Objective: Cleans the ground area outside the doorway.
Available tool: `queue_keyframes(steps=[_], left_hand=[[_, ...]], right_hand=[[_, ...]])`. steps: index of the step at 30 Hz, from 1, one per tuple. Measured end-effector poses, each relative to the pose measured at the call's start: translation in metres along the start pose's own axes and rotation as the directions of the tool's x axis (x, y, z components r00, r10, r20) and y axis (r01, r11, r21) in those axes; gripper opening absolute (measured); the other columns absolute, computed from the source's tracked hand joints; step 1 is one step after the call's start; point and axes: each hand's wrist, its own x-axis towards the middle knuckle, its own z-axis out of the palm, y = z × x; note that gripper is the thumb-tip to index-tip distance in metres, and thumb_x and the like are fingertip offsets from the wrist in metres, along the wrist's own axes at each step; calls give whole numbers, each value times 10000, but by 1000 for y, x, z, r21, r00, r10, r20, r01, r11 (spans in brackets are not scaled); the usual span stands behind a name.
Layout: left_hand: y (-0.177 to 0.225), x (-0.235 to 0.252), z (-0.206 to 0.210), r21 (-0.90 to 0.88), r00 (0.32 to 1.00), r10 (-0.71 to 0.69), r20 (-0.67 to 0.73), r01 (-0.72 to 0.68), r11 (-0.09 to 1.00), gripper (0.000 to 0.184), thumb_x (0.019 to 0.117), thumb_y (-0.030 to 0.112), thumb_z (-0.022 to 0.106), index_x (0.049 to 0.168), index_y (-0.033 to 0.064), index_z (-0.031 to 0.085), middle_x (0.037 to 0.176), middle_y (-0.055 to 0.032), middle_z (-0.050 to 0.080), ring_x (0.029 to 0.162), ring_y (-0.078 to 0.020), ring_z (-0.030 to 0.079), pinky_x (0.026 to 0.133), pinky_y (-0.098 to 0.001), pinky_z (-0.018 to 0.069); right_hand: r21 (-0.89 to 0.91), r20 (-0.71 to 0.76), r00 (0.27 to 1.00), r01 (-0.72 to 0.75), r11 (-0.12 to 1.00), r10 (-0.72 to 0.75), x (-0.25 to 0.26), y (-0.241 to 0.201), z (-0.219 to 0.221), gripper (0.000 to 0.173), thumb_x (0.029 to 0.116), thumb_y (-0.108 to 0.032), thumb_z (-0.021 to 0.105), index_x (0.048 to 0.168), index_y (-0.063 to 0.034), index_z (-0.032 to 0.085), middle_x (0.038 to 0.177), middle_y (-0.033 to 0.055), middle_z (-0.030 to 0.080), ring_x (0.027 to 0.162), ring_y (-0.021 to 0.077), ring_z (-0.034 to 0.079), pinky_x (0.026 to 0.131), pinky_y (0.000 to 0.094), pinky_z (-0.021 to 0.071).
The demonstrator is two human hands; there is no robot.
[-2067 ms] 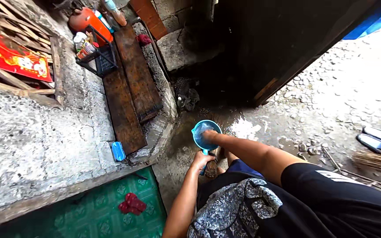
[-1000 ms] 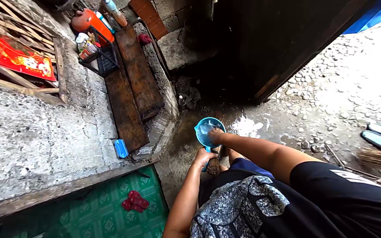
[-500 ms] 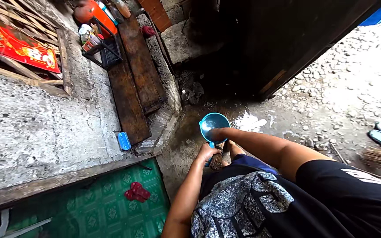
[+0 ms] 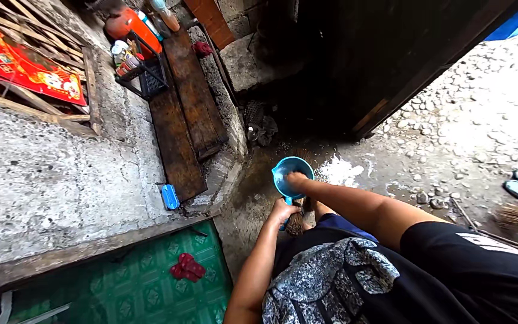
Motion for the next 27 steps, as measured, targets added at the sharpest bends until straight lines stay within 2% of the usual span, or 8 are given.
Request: queue_keyframes(steps=[4, 7, 10, 12, 16, 21, 25, 27], left_hand=[[0, 1, 3, -48, 1000, 7, 11, -6, 999, 541, 810, 52, 830, 1283, -60, 593, 1178, -218, 681, 1069, -268, 682, 981, -446, 551], [0, 0, 2, -75, 1000, 6, 13, -5, 997, 514, 808, 60, 826, 1254, -56, 599, 1121, -205, 687, 1001, -252, 690, 931, -435, 567], [0, 3, -1, -73, 1000, 13, 3, -13, 997, 496, 805, 60, 823, 1233, -63, 604, 1098, -202, 687, 984, -251, 686, 917, -434, 565], [2, 4, 0, -35, 1000, 22, 5, -22, 999, 502, 807, 67, 826, 1239, -70, 611, 1122, -215, 691, 1015, -267, 692, 943, -446, 563], [7, 1, -1, -67, 1000, 12, -4, -12, 998, 511, 807, 72, 831, 1244, -61, 603, 1115, -209, 688, 1006, -261, 688, 934, -442, 564], [6, 1, -8, -40, 1000, 12, -2, -12, 999, 506, 797, 76, 837, 1227, -67, 612, 1108, -210, 690, 1004, -263, 686, 934, -448, 559], [6, 1, -12, -56, 1000, -3, -14, 2, 998, 525, 799, 86, 841, 1245, -58, 605, 1124, -211, 682, 1017, -268, 679, 943, -450, 553], [6, 1, -18, -55, 1000, 0, -16, -1, 998, 523, 803, 85, 837, 1247, -60, 603, 1120, -209, 682, 1011, -264, 681, 938, -447, 555]], right_hand=[[218, -74, 969, 245, 945, -234, 11, -5, -8, 236, 974, -54, 614, 1153, 88, 673, 1182, 308, 665, 1158, 460, 624, 1014, 642, 452], [29, -232, 961, 161, 987, -150, 17, 5, -17, 286, 936, -35, 638, 1214, -22, 704, 1295, 207, 668, 1244, 410, 608, 1026, 627, 481], [-66, 16, 999, 44, 997, -43, 4, 6, -17, 280, 966, -72, 632, 1187, 99, 656, 1298, 315, 620, 1238, 503, 586, 985, 710, 471], [3, 125, 974, 189, 982, -188, 7, 5, -15, 269, 1006, -87, 601, 1141, 141, 645, 1201, 351, 637, 1180, 509, 602, 990, 690, 445], [74, -165, 976, 155, 985, -141, 15, 6, -17, 343, 947, -56, 635, 1281, 20, 653, 1379, 262, 592, 1310, 445, 551, 1069, 631, 461], [-92, 149, 976, 173, 981, -159, 14, 3, -20, 284, 984, -91, 628, 1162, 129, 647, 1227, 354, 629, 1186, 519, 597, 981, 700, 446], [-96, 10, 999, 36, 995, -35, 8, -6, -25, 391, 976, -99, 619, 1324, 77, 597, 1427, 311, 534, 1336, 506, 509, 1025, 705, 453], [-135, 112, 987, 130, 982, -115, 15, -10, -23, 331, 983, -93, 625, 1226, 132, 624, 1324, 357, 589, 1263, 528, 560, 1015, 705, 448]])
